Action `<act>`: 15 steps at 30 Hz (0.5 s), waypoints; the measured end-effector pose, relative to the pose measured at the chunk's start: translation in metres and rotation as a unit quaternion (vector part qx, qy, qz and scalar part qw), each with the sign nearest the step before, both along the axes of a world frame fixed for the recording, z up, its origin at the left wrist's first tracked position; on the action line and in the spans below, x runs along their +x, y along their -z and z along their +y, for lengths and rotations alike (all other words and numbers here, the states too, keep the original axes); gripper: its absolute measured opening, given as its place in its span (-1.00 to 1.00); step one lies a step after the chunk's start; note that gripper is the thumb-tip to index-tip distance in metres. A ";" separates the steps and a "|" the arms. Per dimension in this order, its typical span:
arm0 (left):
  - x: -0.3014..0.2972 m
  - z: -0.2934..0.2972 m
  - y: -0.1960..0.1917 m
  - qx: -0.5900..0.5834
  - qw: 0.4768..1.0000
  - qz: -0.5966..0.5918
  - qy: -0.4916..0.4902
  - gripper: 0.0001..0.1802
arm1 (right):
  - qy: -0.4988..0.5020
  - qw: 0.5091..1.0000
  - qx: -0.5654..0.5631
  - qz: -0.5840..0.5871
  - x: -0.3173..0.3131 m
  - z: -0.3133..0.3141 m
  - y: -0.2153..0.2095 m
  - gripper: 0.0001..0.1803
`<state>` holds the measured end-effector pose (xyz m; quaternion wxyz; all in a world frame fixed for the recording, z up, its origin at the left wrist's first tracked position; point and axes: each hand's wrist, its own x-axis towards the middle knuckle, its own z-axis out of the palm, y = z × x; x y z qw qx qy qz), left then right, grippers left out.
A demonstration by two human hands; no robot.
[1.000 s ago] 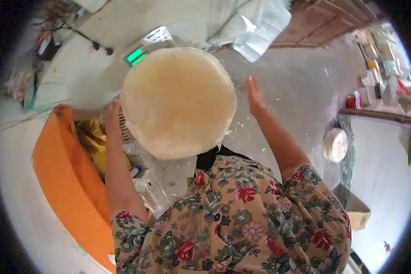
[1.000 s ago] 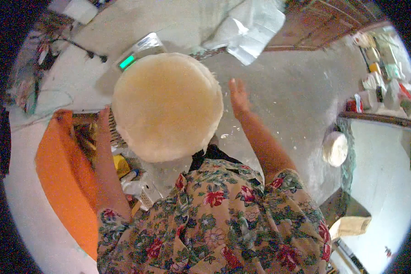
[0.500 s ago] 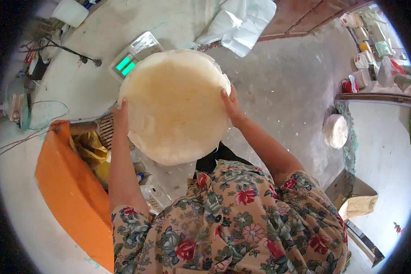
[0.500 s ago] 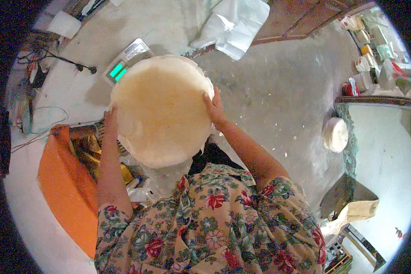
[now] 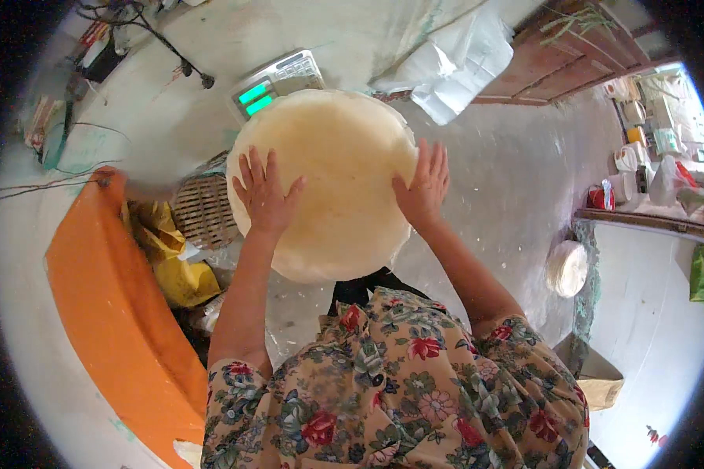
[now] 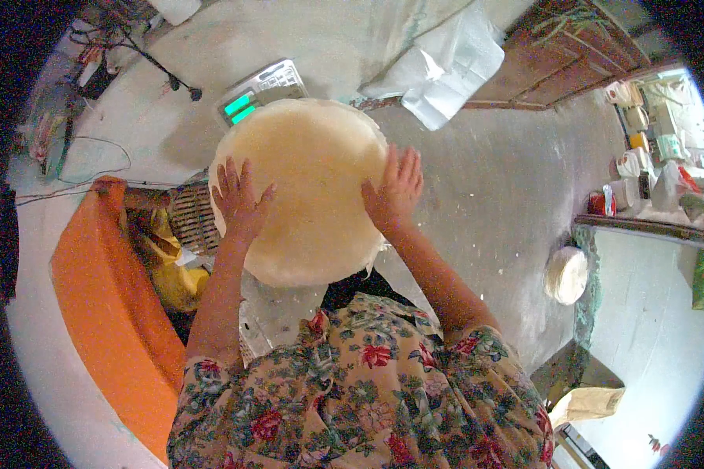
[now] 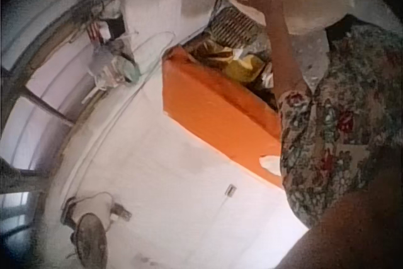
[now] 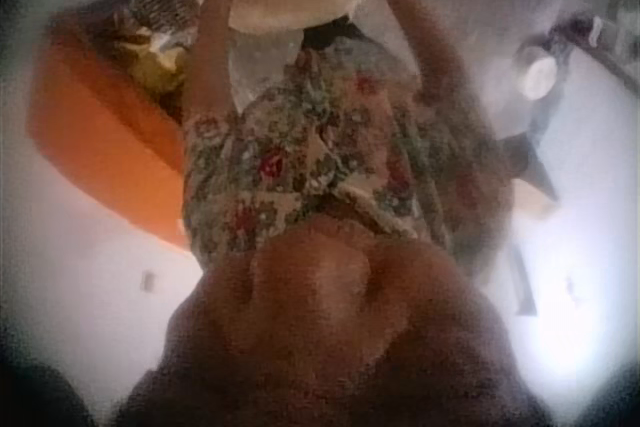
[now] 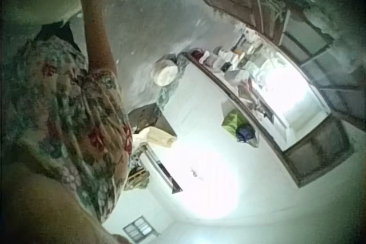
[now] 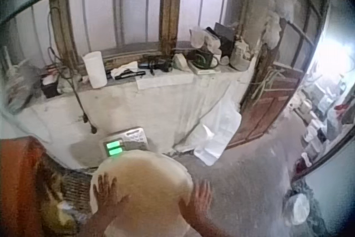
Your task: The person peels apart thin circular dough wrappers by hand on an orange table and restacks them onto a pile on a digital scale.
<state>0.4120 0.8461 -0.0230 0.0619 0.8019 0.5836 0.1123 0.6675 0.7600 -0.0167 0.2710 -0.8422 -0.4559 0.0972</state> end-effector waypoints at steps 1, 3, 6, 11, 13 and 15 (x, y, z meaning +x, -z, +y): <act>-0.002 -0.001 -0.002 -0.001 1.000 -0.002 0.006 -0.17 | -0.081 0.995 0.013 -0.059 -0.008 0.010 -0.024 -0.17; 0.003 -0.019 -0.008 -0.056 0.998 0.028 0.018 -0.16 | -0.165 0.979 0.029 -0.114 -0.023 0.027 -0.039 -0.17; 0.020 -0.054 -0.015 -0.128 0.989 0.042 0.067 -0.10 | -0.303 0.937 0.006 -0.175 -0.023 0.065 -0.029 -0.19; 0.020 -0.080 -0.002 -0.184 0.979 0.059 0.069 -0.02 | -0.312 0.934 -0.024 -0.170 0.000 0.088 0.017 -0.17; 0.019 -0.083 0.010 -0.117 0.989 0.002 0.087 0.00 | -0.316 0.934 -0.018 -0.167 0.000 0.086 0.025 -0.17; 0.018 -0.086 0.014 -0.128 0.988 0.006 0.085 0.01 | -0.316 0.933 -0.015 -0.174 0.000 0.082 0.030 -0.17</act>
